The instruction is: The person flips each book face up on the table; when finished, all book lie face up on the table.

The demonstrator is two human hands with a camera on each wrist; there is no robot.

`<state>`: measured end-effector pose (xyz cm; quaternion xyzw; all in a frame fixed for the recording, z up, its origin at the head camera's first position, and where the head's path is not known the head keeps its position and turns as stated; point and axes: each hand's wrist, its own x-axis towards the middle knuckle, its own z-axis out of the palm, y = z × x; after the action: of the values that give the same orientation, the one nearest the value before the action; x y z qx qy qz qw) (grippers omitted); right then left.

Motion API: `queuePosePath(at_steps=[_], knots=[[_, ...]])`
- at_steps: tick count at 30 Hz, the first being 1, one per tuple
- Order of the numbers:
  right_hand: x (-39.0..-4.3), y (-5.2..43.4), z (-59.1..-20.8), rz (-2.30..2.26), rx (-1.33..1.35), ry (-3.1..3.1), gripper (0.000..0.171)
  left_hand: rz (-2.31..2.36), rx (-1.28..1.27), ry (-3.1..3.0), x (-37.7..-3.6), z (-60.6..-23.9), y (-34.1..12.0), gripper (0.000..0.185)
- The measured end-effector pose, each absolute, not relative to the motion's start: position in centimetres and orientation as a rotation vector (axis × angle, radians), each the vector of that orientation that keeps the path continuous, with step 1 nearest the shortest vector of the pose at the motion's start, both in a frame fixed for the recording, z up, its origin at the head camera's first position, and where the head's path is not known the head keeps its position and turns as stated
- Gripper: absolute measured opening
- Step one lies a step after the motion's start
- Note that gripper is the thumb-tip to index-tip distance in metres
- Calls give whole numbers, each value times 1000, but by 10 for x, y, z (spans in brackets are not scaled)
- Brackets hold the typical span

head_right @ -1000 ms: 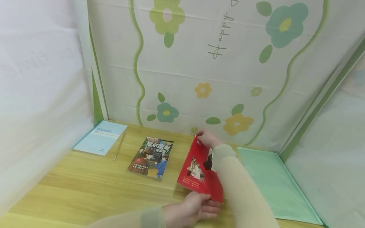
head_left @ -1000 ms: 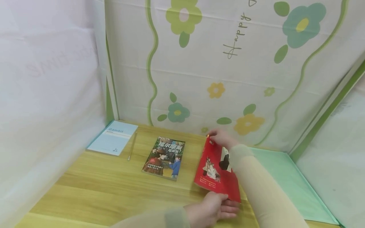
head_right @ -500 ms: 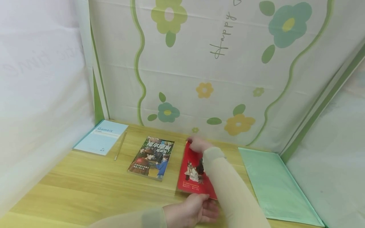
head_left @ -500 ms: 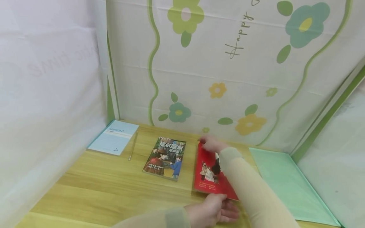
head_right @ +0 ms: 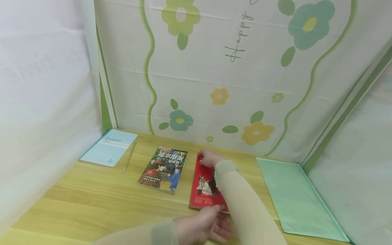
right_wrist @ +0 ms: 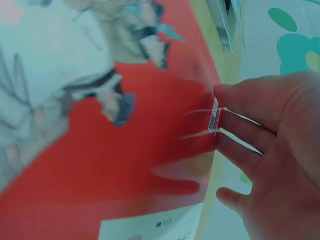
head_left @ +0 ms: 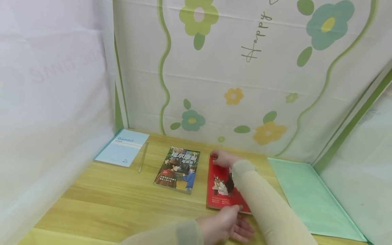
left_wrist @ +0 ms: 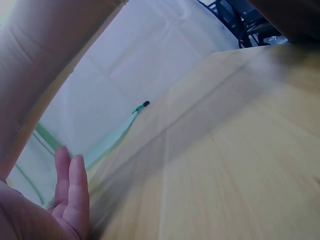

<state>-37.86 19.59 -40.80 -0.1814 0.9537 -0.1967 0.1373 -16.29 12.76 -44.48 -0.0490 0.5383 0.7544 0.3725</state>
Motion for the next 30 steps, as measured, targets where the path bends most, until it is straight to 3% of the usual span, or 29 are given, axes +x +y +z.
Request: queuePosePath(at_steps=[8, 13, 18, 23, 30], knots=[[-360, 205, -401, -607, -660, 2784, 50, 1720, 401, 1479, -173, -421, 82, 34], [-327, 216, -381, -634, -682, 2800, 60, 1762, 664, 1623, -193, -395, 37, 31], [-282, 227, -378, -450, -623, 2860, 74, 1536, 795, 2151, -209, -384, -14, 28], [-240, 236, -387, -251, -571, 2825, 88, 1041, 857, 2501, -217, -393, -52, 41], [-203, 243, -400, -188, -526, 2822, 95, 573, 789, 2745, -223, -414, -87, 71]])
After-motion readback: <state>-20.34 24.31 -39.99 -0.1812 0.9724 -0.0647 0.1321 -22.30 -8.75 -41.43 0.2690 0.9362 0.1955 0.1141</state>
